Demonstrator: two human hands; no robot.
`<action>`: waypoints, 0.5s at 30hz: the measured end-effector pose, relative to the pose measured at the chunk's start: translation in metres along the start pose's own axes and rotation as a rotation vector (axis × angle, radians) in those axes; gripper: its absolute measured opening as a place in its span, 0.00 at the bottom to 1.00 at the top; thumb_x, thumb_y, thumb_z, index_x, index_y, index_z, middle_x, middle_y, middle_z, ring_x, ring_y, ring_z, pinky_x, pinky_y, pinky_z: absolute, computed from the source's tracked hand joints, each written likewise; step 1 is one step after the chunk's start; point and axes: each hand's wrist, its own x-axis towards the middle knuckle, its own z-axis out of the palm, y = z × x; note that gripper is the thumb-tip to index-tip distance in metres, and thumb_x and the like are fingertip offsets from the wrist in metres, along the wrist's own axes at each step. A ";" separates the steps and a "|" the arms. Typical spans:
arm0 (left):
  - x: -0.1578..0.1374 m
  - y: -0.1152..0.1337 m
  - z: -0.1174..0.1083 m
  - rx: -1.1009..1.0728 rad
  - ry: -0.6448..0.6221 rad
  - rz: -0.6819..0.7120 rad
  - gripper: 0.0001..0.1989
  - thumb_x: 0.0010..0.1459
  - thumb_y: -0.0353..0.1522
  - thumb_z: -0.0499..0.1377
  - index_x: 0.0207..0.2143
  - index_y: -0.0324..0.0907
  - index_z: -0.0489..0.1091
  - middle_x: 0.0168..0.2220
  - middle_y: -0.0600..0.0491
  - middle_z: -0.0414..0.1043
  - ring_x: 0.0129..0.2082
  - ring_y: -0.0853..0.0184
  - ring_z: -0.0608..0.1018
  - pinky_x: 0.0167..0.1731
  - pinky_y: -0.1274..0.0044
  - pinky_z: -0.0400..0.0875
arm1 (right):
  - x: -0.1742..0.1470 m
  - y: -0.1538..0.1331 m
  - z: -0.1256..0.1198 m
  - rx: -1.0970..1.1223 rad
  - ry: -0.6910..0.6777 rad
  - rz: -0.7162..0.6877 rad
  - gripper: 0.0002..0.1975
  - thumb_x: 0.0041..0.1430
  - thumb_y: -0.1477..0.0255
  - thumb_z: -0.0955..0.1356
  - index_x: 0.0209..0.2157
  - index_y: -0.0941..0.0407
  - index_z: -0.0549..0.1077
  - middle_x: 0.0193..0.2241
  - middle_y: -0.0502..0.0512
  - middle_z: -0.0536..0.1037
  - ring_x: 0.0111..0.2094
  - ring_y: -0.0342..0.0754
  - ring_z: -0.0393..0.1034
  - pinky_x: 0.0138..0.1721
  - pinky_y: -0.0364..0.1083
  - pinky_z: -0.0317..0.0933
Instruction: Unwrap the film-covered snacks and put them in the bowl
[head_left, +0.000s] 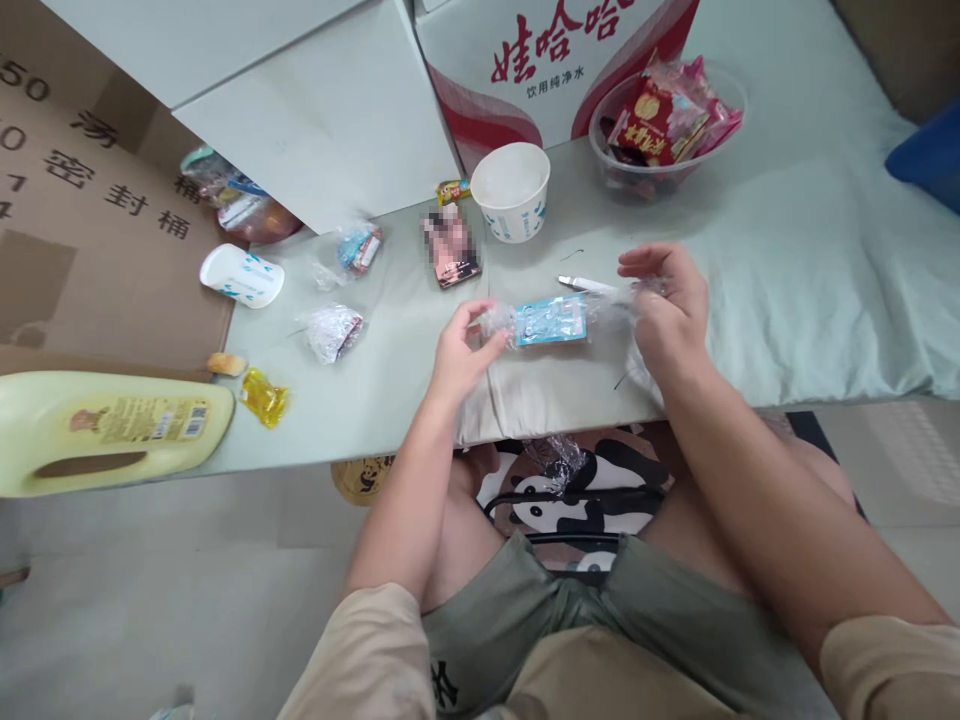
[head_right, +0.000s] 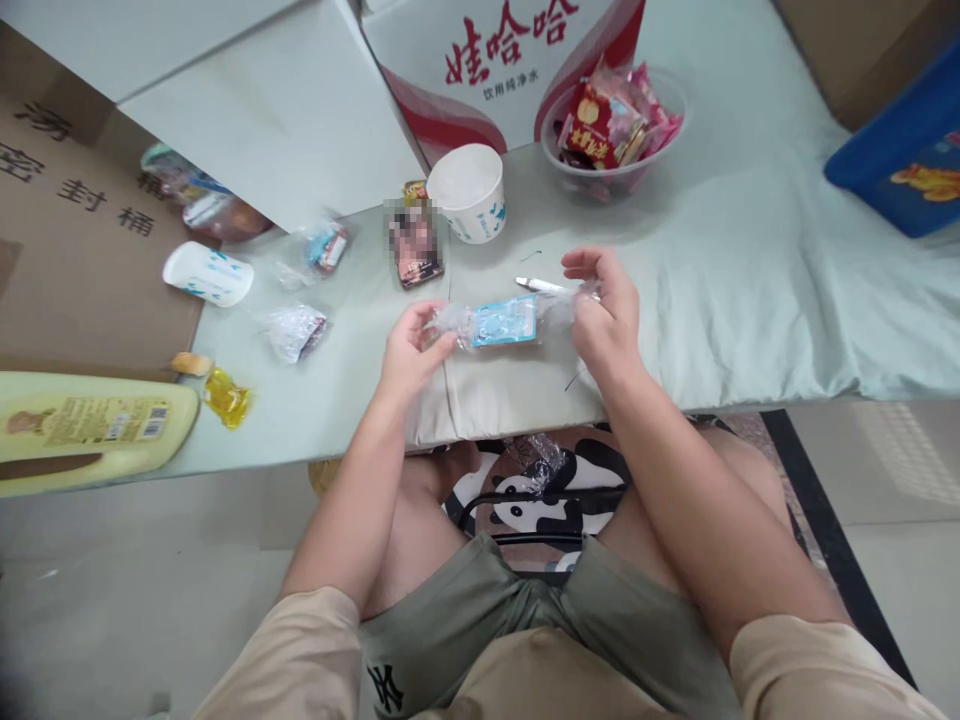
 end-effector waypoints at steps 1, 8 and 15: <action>0.000 0.000 0.002 0.026 0.007 0.001 0.14 0.48 0.33 0.66 0.38 0.45 0.69 0.41 0.51 0.77 0.44 0.63 0.78 0.45 0.73 0.70 | -0.001 -0.001 0.000 0.041 -0.008 -0.014 0.13 0.51 0.72 0.64 0.40 0.51 0.72 0.39 0.55 0.77 0.42 0.54 0.73 0.45 0.56 0.68; 0.002 0.006 -0.007 -0.047 0.267 -0.042 0.17 0.46 0.21 0.55 0.38 0.45 0.70 0.27 0.59 0.67 0.24 0.72 0.70 0.26 0.79 0.64 | -0.003 -0.006 -0.001 0.053 0.036 -0.020 0.10 0.48 0.73 0.63 0.34 0.53 0.72 0.29 0.52 0.75 0.33 0.50 0.71 0.38 0.52 0.66; 0.003 0.003 -0.019 0.015 0.409 -0.160 0.07 0.50 0.23 0.53 0.25 0.43 0.68 0.23 0.57 0.62 0.23 0.70 0.66 0.24 0.79 0.59 | 0.003 0.002 -0.002 -0.042 0.186 0.072 0.09 0.54 0.79 0.59 0.31 0.53 0.67 0.32 0.56 0.75 0.39 0.49 0.74 0.41 0.52 0.67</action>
